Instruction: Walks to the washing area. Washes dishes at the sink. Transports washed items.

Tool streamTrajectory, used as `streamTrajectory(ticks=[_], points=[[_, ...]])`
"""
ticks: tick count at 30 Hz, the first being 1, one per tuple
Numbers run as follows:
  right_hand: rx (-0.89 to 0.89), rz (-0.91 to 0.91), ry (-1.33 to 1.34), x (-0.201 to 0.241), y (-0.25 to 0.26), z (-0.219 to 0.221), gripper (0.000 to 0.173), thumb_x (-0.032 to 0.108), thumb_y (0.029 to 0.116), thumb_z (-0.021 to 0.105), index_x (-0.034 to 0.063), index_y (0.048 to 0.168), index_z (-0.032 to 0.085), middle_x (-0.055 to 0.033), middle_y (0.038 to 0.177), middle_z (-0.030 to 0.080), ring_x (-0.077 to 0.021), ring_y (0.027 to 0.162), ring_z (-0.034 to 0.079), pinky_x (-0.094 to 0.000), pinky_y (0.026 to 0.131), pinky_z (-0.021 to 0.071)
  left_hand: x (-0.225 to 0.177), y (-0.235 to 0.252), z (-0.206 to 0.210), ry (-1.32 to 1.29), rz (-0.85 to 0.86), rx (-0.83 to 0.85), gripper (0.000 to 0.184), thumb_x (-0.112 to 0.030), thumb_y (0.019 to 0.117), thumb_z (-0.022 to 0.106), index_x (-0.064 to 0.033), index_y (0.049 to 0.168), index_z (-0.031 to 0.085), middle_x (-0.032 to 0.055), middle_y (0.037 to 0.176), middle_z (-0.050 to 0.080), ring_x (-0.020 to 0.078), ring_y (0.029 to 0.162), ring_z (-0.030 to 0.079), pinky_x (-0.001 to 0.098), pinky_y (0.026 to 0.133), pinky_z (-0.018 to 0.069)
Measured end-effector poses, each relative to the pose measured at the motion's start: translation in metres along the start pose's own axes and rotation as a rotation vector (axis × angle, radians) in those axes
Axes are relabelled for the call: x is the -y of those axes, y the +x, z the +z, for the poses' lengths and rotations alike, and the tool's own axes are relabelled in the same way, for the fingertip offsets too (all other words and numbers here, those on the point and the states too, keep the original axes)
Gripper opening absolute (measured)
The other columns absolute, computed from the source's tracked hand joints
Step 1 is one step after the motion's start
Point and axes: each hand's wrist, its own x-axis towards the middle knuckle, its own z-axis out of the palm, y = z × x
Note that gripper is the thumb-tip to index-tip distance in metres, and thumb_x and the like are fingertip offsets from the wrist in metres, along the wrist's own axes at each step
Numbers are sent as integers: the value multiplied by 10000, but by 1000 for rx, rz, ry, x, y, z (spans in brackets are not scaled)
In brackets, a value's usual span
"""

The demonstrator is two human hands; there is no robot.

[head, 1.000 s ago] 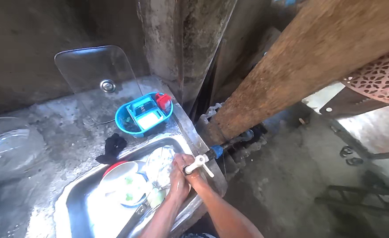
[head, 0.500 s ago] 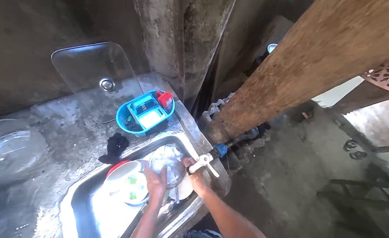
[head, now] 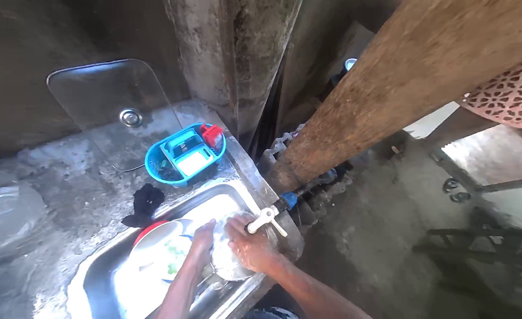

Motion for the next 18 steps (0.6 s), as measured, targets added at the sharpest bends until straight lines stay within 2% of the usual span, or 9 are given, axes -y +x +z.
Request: streamTrajectory(ticks=[2, 4, 5, 8, 11, 12, 13, 16, 18], points=[[29, -11, -12, -10, 4, -8, 487, 350, 1092, 407, 125, 1502, 540, -70, 1564, 514, -243, 1506, 396, -460, 1248, 291, -3, 1, 4, -36, -19, 47, 434, -366, 1101, 462, 18, 1159, 654, 175, 1014, 685, 239, 890, 670, 444, 794, 569], [86, 188, 53, -20, 13, -12, 555, 438, 1081, 381, 129, 1526, 506, -80, 1576, 493, -212, 1495, 405, -436, 1244, 297, -8, -1, 9, -33, -17, 85, 435, -378, 1096, 467, 2, 1171, 664, 163, 1021, 693, 227, 895, 676, 433, 799, 573], [88, 207, 46, -17, 14, -13, 564, 454, 1078, 377, 126, 1518, 511, -82, 1571, 497, -215, 1489, 412, -440, 1241, 299, -11, -1, 11, -26, -7, 104, 431, -380, 1093, 474, -3, 1150, 673, 152, 992, 696, 219, 872, 675, 424, 784, 571], [87, -33, -81, -1, 9, -9, 488, 398, 1090, 397, 165, 1491, 549, -45, 1552, 529, -250, 1494, 410, -485, 1245, 282, -10, 0, 18, -54, 30, 177, 414, -350, 1097, 469, -2, 1079, 692, 114, 886, 706, 189, 791, 680, 395, 730, 580], [73, 45, 66, -29, 22, -10, 453, 408, 1079, 425, 134, 1366, 645, -70, 1422, 627, -219, 1389, 524, -427, 1195, 374, -8, -3, 24, -42, 21, 189, 426, -382, 1087, 487, -14, 1075, 702, 103, 871, 707, 179, 759, 674, 376, 693, 577], [49, 76, 70, -40, 26, -8, 445, 404, 1068, 423, 111, 1298, 667, -91, 1340, 671, -227, 1321, 581, -434, 1143, 428, -9, -6, 26, -29, 11, 197, 435, -402, 1081, 494, -24, 1062, 707, 99, 866, 708, 176, 754, 674, 370, 687, 576], [53, 82, 60, -41, 27, -9, 449, 407, 1069, 412, 104, 1283, 665, -99, 1327, 674, -228, 1311, 589, -434, 1137, 432, -10, -7, 27, -25, 8, 212, 441, -409, 1080, 492, -26, 1056, 709, 99, 865, 706, 178, 755, 672, 371, 688, 573], [107, 136, 88, -34, 18, -20, 508, 466, 1076, 415, 161, 1439, 597, -60, 1507, 560, -201, 1432, 475, -416, 1211, 345, -15, -9, 27, -44, 17, 196, 437, -405, 1084, 479, -30, 1036, 699, 88, 830, 686, 164, 715, 654, 351, 646, 560], [-20, 287, 176, -52, 12, -10, 530, 433, 1041, 500, 108, 1454, 575, -106, 1477, 582, -228, 1399, 518, -443, 1180, 403, -25, -9, 21, -82, 12, 140, 417, -395, 1083, 490, -28, 1055, 686, 97, 856, 679, 172, 739, 653, 362, 666, 561]])
